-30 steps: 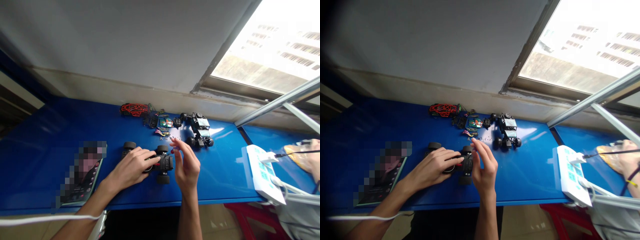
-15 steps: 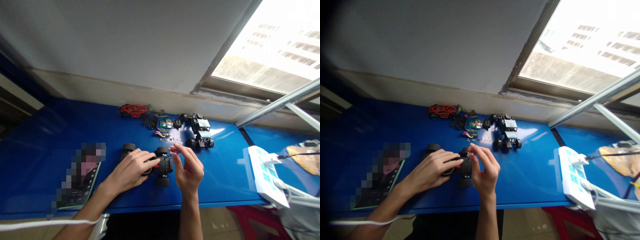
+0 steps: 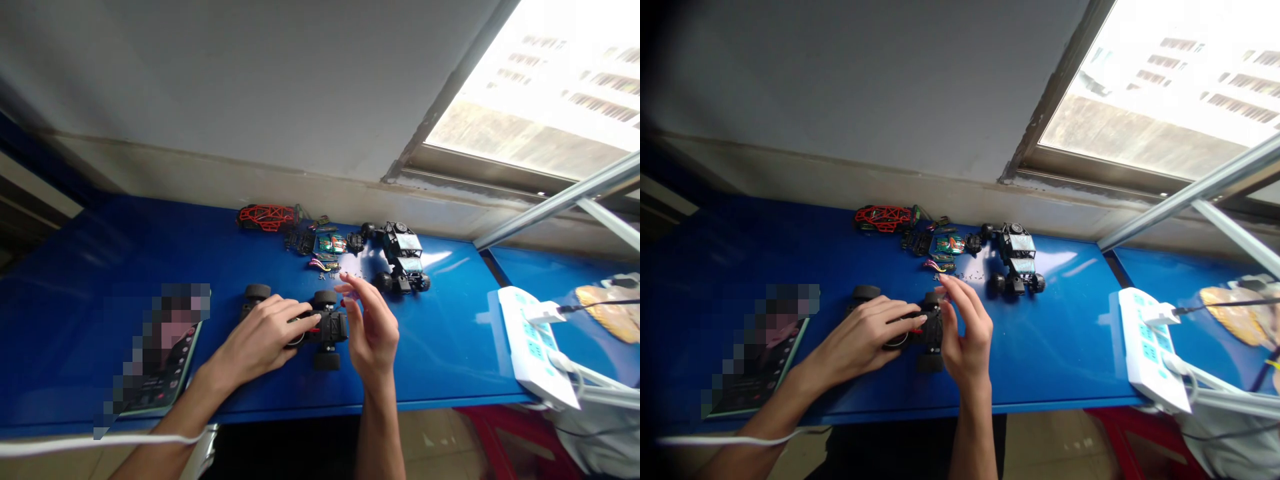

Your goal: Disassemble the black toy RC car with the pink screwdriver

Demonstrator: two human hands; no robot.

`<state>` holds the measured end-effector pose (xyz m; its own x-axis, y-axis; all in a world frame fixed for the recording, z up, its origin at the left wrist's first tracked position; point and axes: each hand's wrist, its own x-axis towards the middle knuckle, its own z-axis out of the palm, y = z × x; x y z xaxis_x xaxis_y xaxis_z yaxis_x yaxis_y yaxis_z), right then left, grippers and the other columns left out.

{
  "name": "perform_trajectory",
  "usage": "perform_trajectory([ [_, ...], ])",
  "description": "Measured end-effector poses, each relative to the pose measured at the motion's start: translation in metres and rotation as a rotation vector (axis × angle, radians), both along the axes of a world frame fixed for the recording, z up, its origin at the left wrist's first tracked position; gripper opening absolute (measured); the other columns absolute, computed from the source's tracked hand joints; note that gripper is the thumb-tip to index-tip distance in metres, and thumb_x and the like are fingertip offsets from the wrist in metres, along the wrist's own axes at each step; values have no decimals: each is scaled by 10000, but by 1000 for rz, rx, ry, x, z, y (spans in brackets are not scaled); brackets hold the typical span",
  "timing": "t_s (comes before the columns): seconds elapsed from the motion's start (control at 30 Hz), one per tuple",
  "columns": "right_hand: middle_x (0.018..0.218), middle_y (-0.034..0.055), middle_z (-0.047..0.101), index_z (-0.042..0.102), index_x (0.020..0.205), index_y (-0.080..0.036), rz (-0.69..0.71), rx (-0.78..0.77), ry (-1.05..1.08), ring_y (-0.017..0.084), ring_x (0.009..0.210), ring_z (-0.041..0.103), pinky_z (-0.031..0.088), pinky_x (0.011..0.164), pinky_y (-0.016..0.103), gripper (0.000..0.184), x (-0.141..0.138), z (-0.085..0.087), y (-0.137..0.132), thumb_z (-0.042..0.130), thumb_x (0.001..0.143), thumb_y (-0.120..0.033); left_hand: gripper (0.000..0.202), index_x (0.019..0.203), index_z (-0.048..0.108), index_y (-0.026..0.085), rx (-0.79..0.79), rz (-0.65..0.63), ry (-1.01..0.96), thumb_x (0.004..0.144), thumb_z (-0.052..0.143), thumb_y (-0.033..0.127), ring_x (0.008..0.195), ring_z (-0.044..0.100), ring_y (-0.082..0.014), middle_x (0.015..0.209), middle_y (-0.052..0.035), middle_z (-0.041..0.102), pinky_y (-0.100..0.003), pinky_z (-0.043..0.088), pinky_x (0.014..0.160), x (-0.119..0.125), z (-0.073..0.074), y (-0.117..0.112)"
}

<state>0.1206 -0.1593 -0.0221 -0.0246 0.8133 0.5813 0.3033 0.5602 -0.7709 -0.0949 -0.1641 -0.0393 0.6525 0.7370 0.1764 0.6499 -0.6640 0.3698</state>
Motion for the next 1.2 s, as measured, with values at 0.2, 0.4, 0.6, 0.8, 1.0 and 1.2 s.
perform_trajectory([
  [0.2, 1384, 90, 703, 587, 1469, -294, 79, -57, 11, 254, 1178, 737, 613, 1003, 457, 487, 1, 0, -3, 481, 1041, -87, 599, 1329, 636, 263, -7, 2, -5, 773, 775, 87, 1127, 675, -289, 1328, -75, 700, -426, 493, 950, 1, 2, 0],
  [0.4, 1200, 71, 785, 669, 1382, -286, 7, 18, 49, 231, 1002, 790, 662, 885, 410, 481, 0, -3, -2, 585, 980, -37, 592, 1338, 628, 262, -11, -9, -2, 789, 771, 93, 1124, 671, -285, 1330, -79, 698, -419, 495, 943, 0, 2, 0],
  [0.6, 991, 59, 765, 746, 1235, -267, -55, 94, 32, 191, 852, 737, 645, 736, 351, 385, -3, 1, 3, 673, 932, -41, 587, 1345, 623, 263, -18, -6, -4, 803, 774, 96, 1123, 670, -283, 1323, -78, 701, -418, 496, 944, 1, 3, 0],
  [0.8, 847, 23, 653, 769, 1092, -253, -150, 109, 50, 153, 714, 629, 573, 616, 307, 251, -13, -2, 6, 720, 913, -85, 605, 1348, 626, 265, -17, -1, 3, 790, 784, 93, 1145, 666, -287, 1330, -79, 701, -421, 495, 955, 1, 4, 0],
  [1.0, 1037, 65, 722, 731, 1240, -267, -82, 73, 64, 182, 877, 709, 616, 736, 332, 342, -12, -9, 6, 640, 967, -82, 606, 1343, 631, 261, -26, -4, 6, 784, 794, 96, 1134, 671, -286, 1323, -79, 702, -422, 494, 952, 1, 4, 0],
  [1.2, 1291, 102, 747, 619, 1434, -280, 26, 3, 22, 246, 1078, 763, 623, 980, 471, 451, -5, -6, -1, 519, 1029, -107, 601, 1335, 634, 257, -17, -1, -3, 779, 790, 90, 1116, 674, -287, 1325, -74, 697, -425, 492, 942, 1, 4, 0],
])
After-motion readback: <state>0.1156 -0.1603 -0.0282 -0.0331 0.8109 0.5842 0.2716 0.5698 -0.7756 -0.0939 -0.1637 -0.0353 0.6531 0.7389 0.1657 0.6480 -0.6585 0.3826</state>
